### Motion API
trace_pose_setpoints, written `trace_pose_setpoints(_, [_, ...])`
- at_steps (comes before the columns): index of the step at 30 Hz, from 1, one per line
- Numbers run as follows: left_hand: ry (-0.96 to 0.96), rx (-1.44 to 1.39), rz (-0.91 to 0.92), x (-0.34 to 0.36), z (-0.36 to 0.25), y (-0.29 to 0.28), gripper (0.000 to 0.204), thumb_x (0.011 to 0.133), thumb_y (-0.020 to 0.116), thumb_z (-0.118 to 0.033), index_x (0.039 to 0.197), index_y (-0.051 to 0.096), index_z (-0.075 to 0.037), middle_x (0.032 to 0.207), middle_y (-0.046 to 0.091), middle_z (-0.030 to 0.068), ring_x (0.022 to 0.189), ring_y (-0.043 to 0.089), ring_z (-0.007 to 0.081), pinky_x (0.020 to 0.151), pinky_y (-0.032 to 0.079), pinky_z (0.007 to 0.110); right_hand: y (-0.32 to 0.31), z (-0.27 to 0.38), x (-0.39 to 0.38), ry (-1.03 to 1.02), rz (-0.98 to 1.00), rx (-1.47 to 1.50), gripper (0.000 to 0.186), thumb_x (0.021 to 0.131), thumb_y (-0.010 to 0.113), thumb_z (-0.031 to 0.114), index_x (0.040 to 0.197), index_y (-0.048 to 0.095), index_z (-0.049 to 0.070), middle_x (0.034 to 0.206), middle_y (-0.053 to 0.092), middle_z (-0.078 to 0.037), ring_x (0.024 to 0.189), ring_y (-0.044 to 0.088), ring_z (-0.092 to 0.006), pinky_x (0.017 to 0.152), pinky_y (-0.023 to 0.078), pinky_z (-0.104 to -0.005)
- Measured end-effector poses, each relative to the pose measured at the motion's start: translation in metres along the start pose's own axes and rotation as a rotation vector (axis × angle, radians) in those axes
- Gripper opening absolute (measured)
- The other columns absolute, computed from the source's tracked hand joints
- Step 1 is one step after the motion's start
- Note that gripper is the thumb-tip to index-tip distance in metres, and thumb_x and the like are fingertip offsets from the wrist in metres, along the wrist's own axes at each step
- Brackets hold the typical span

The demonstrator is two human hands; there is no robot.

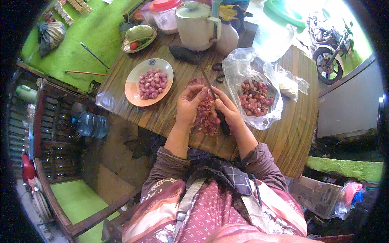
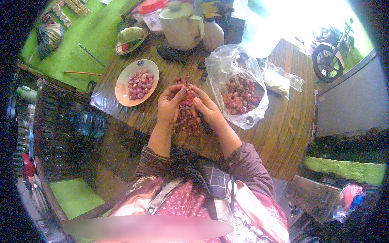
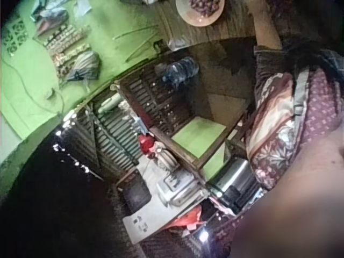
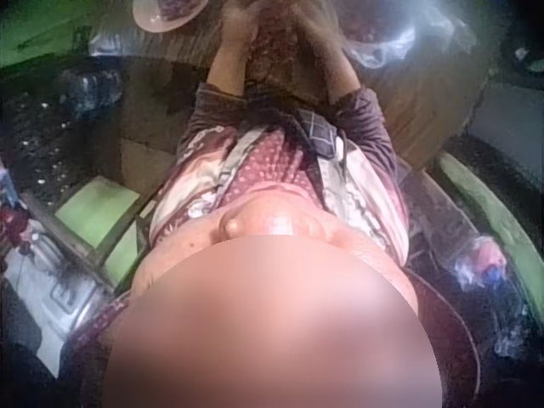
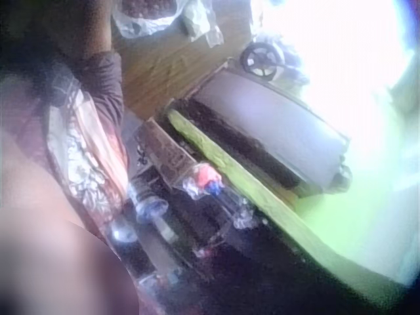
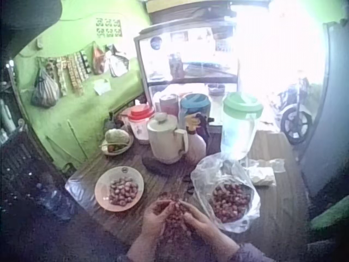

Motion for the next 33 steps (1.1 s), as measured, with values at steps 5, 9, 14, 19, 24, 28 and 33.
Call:
trace_pose_setpoints(5, [0.01, 0.016, 0.016, -0.001, -0.001, 0.001, 0.013, 0.08, 0.064, -0.005, 0.093, 0.062, -0.001, 0.09, 0.064, 0.0056, 0.08, 0.06, 0.0111, 0.073, 0.048, 0.024, 0.003, 0.004, 0.004, -0.11, 0.024, -0.13, 0.046, 0.092, 0.045, 0.03, 0.131, 0.033, 0.007, 0.062, 0.046, 0.0, 0.048, 0.042, -0.007, 0.046, 0.035, -0.0184])
trace_pose_setpoints(9, [0.026, 0.088, 0.056, -0.001, -0.005, 0.003, 0.014, 0.081, 0.063, -0.004, 0.094, 0.061, 0.001, 0.091, 0.064, 0.0068, 0.081, 0.06, 0.012, 0.073, 0.049, 0.024, 0.0, 0.0, 0.003, -0.095, 0.036, -0.172, 0.045, 0.092, 0.046, 0.03, 0.129, 0.034, 0.007, 0.061, 0.046, 0.001, 0.048, 0.042, -0.0065, 0.045, 0.034, -0.0185])
trace_pose_setpoints(14, [0.04, 0.22, 0.071, -0.006, -0.012, 0.004, 0.015, 0.081, 0.062, -0.004, 0.094, 0.061, 0.002, 0.093, 0.064, 0.0085, 0.083, 0.06, 0.0128, 0.074, 0.049, 0.025, -0.006, -0.01, 0.002, -0.008, 0.028, -0.083, 0.037, 0.09, 0.051, 0.026, 0.122, 0.04, 0.009, 0.098, 0.057, -0.003, 0.082, 0.052, -0.0076, 0.072, 0.043, -0.0219])
trace_pose_setpoints(19, [0.056, 0.262, 0.088, -0.007, -0.013, 0.006, 0.016, 0.081, 0.061, -0.004, 0.096, 0.06, 0.001, 0.094, 0.064, 0.0081, 0.084, 0.06, 0.0125, 0.074, 0.049, 0.024, -0.009, -0.015, 0.003, 0.033, -0.004, -0.133, 0.034, 0.09, 0.052, 0.026, 0.117, 0.043, 0.009, 0.076, 0.056, 0.0, 0.062, 0.049, -0.0041, 0.056, 0.04, -0.0187])
trace_pose_setpoints(24, [-0.019, 0.175, 0.099, -0.004, 0.002, 0.004, 0.016, 0.082, 0.06, -0.002, 0.098, 0.059, 0.001, 0.094, 0.063, 0.0074, 0.084, 0.059, 0.0121, 0.076, 0.048, 0.025, -0.012, -0.011, 0.001, 0.045, -0.088, -0.088, 0.031, 0.089, 0.052, 0.026, 0.115, 0.046, 0.01, 0.066, 0.052, 0.0, 0.052, 0.046, -0.0055, 0.047, 0.038, -0.019])
trace_pose_setpoints(28, [-0.036, 0.108, 0.169, -0.003, 0.003, 0.003, 0.017, 0.081, 0.06, -0.001, 0.098, 0.059, 0.001, 0.094, 0.063, 0.0076, 0.085, 0.059, 0.0126, 0.077, 0.048, 0.026, -0.008, -0.01, -0.002, 0.136, -0.056, 0.196, 0.029, 0.089, 0.051, 0.025, 0.114, 0.048, 0.01, 0.064, 0.051, -0.001, 0.048, 0.047, -0.0075, 0.04, 0.037, -0.0195])
trace_pose_setpoints(33, [-0.126, -0.068, 0.229, -0.004, 0.011, 0.003, 0.02, 0.081, 0.06, -0.002, 0.101, 0.057, 0.002, 0.096, 0.062, 0.0107, 0.086, 0.061, 0.0177, 0.078, 0.05, 0.03, -0.005, -0.009, -0.001, 0.144, -0.023, 0.293, 0.028, 0.09, 0.049, 0.023, 0.114, 0.048, 0.008, 0.063, 0.051, -0.001, 0.047, 0.047, -0.0079, 0.039, 0.037, -0.0192])
Point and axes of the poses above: each hand's wrist, its own x-axis towards the middle knuckle, its own y-axis out of the palm, z = x × y, the point moved 9 cm from there along x, towards the middle knuckle
